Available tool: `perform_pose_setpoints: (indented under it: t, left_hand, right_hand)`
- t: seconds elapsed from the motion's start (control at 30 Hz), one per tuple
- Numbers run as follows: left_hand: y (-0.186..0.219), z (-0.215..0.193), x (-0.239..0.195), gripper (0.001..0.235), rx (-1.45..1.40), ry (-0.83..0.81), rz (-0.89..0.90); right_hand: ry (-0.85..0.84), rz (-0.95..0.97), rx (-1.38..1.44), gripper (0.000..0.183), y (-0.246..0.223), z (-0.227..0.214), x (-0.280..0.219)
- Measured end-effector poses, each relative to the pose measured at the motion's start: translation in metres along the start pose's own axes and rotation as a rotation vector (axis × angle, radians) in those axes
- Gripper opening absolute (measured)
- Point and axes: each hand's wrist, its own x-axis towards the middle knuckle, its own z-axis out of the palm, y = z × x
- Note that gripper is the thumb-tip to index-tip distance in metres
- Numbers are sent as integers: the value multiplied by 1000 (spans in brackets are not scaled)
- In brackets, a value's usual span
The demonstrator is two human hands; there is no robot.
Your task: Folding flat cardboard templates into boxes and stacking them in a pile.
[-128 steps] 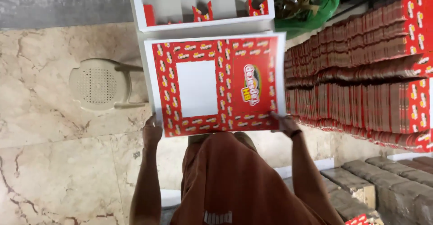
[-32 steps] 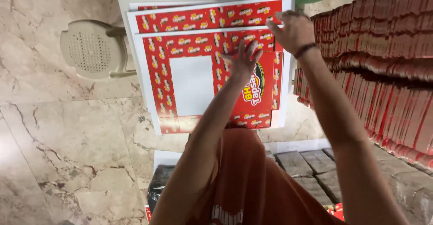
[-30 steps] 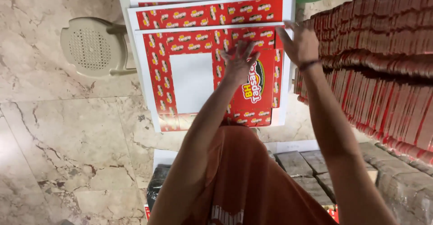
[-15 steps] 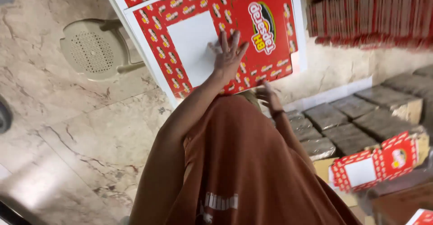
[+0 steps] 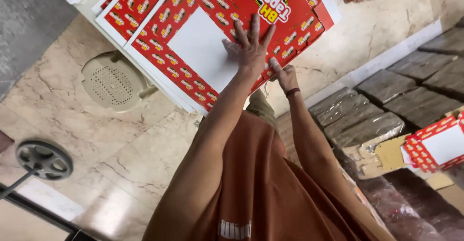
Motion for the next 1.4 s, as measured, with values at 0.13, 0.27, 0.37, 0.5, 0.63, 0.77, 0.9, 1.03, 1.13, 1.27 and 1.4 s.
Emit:
perform_pose_setpoints:
  t: [0.13,0.27,0.37,0.5,0.63,0.77,0.9,1.03,1.13,1.27,1.4]
  left_hand:
    - [9,-2,1,113,48,59,-40]
    - [3,6,3,118,58,-8,-12]
    - [4,-6,2,106,89,-80,4]
    - [-7,-20,-3,106,168,-58,318]
    - [0,1,7,113,387,-21,402]
    - [-5,-1,7,104,361,10,400]
    - [-32,-20,7,112,356,-49,421]
    - [-77,9,1,120,159,92,233]
    - [-83,17,-12,112,99,77,102]
    - [-74,-5,-28,116,-31,-25,36]
    - [-74,7,-24,123,-96,-34,46]
  right_hand:
    - [45,-254,-38,59,-27,-2,-27]
    - [-31,-246,102,52,-23,-3,-33]
    - [-10,-92,121,50,-11,-5,-30]
    - [-8,-125,126,51,4,-7,-7]
    - [33,-272,-7,55,11,-4,1]
    - [61,-233,61,56,-15,3,-33]
    - [-11,-324,150,54,-21,-1,-28]
    - [-8,12,121,42,-37,4,-36]
    - [115,-164,-12,36,-20,16,-32]
    - [46,-623,-112,47,-28,22,-62]
    - [120,-637,-205,65,-25,8,-68]
